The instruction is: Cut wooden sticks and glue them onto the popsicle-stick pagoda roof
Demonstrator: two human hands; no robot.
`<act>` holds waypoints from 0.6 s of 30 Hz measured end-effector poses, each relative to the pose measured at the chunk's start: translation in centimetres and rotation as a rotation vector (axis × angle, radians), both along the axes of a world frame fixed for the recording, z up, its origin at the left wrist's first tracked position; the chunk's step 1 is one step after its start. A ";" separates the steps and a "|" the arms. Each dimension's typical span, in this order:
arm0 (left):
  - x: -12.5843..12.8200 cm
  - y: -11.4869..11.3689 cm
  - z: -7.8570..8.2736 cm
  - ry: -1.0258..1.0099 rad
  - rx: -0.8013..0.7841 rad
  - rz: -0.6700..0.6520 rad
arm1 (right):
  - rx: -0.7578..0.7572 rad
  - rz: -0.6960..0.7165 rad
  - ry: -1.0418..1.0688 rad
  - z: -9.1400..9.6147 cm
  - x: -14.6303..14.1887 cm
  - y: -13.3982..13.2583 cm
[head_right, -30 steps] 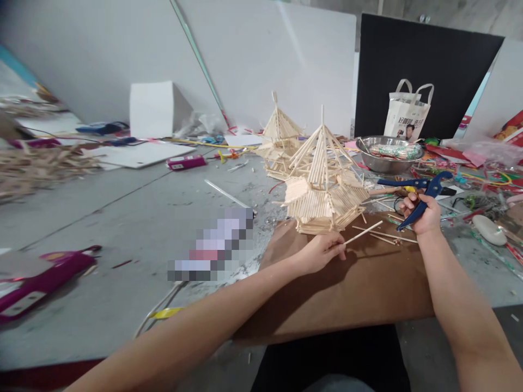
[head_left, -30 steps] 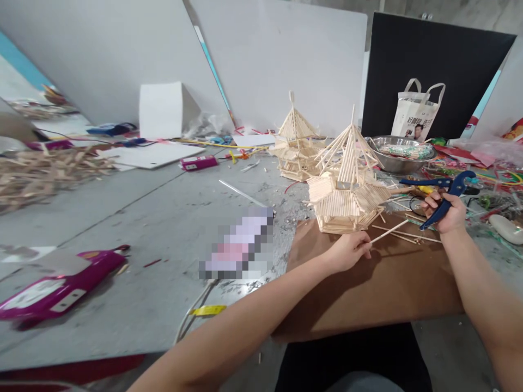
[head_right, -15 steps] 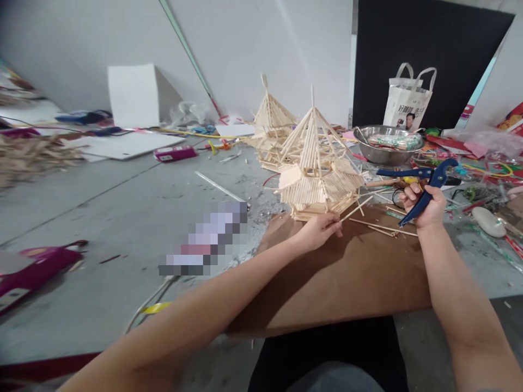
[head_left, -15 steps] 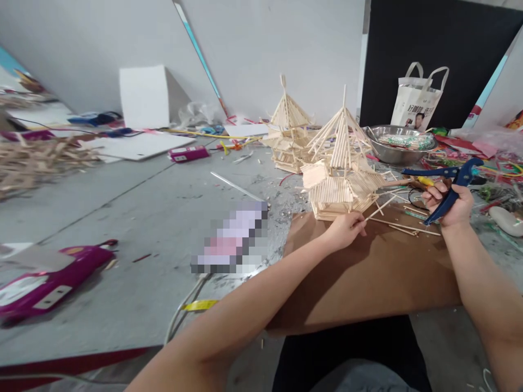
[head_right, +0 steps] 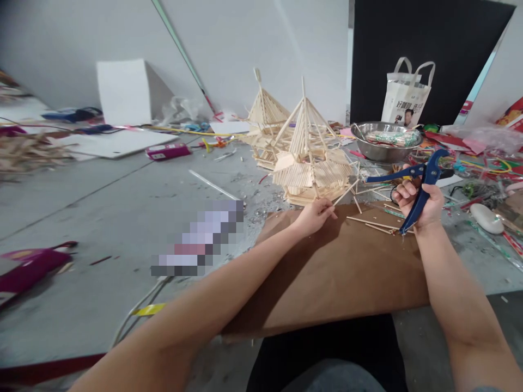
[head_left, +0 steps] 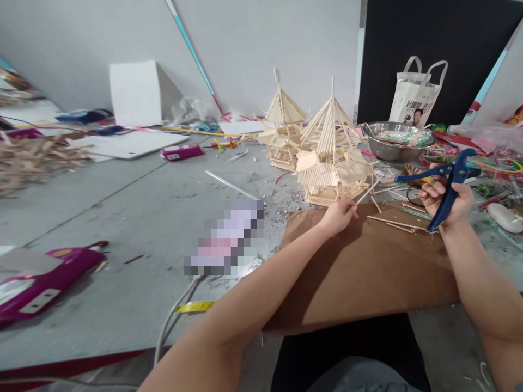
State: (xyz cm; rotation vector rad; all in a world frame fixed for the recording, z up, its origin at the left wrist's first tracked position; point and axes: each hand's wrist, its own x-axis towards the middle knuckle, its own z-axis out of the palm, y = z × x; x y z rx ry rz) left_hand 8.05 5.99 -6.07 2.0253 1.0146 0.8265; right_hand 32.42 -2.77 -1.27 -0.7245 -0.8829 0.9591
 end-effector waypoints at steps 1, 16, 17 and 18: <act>-0.1 0.2 -0.1 -0.009 -0.010 0.019 | 0.014 0.024 0.033 0.0 -0.1 0.0; -2.3 -5.7 3.3 -0.567 -0.422 0.063 | -0.274 0.472 0.087 -0.6 -5.0 -0.6; -2.2 -5.9 3.0 -0.580 -0.451 0.058 | -0.274 0.488 0.118 -0.7 -5.6 -0.7; -2.0 -6.1 2.8 -0.586 -0.487 0.046 | -0.273 0.495 0.145 -0.8 -6.0 -0.7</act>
